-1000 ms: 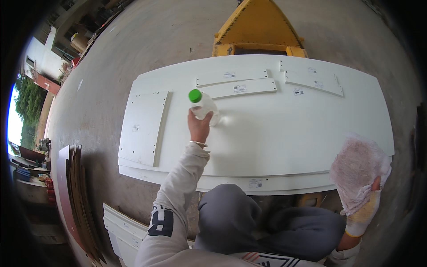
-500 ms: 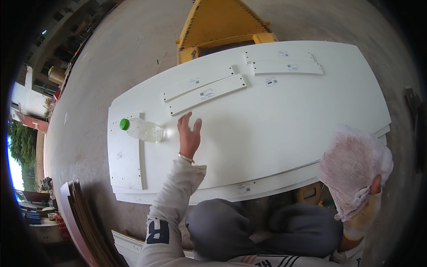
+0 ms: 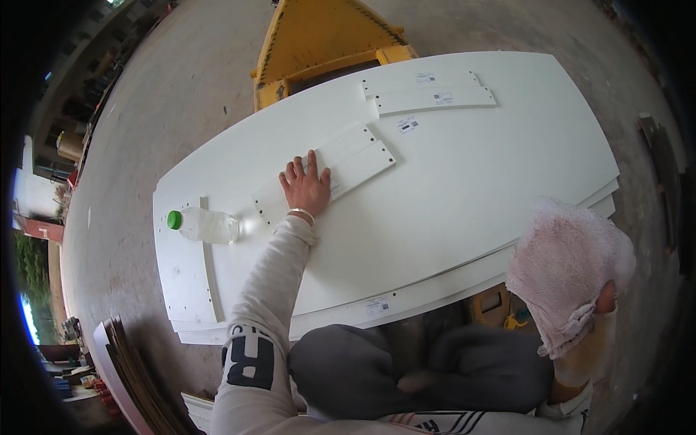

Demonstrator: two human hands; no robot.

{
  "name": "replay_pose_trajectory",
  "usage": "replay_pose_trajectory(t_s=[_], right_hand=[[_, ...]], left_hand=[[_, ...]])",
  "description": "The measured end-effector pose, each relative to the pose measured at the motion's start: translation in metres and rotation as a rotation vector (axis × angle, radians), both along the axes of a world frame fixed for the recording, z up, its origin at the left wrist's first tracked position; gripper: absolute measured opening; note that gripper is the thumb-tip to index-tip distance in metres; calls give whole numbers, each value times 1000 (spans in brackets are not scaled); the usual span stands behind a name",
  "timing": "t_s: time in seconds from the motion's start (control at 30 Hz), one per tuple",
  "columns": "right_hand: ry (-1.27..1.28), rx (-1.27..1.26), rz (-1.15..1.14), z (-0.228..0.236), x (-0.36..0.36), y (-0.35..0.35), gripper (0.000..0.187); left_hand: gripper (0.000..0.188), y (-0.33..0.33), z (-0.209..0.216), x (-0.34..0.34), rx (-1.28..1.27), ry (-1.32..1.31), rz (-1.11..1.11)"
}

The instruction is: The person sits on the floor and wipes white flat panels with a cloth, occasionally using a plastic bottle to apply liquid. They then use a blue scraper to remove labels from the panels.

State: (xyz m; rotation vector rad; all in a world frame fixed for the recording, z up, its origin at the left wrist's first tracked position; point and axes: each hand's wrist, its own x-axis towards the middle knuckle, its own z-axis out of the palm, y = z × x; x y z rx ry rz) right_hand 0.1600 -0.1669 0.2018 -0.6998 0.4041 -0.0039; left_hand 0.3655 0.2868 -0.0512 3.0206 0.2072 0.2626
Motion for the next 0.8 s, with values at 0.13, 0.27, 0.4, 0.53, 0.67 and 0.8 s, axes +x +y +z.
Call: replay_pose_trajectory(t_s=[0.13,0.27,0.4,0.53,0.67,0.8], right_hand=[[-10,4,34,1,-9,0,57],[-46,31,102,-6,-4,7,57],[-108,38,134,-28,18,-4,55],[-48,6,86,-52,33,-5,55],[-14,88,204,-103,47,-9,56],[10,89,217,-126,52,5,56]], left_hand=[[66,-61,9,-101,-38,15,-69],[68,-74,7,-147,-71,-9,-67],[75,-47,22,-144,-329,-205,69],[86,106,31,-150,-475,-730,618],[89,206,32,-144,-1009,-860,464],[77,197,31,-147,-775,-514,645]])
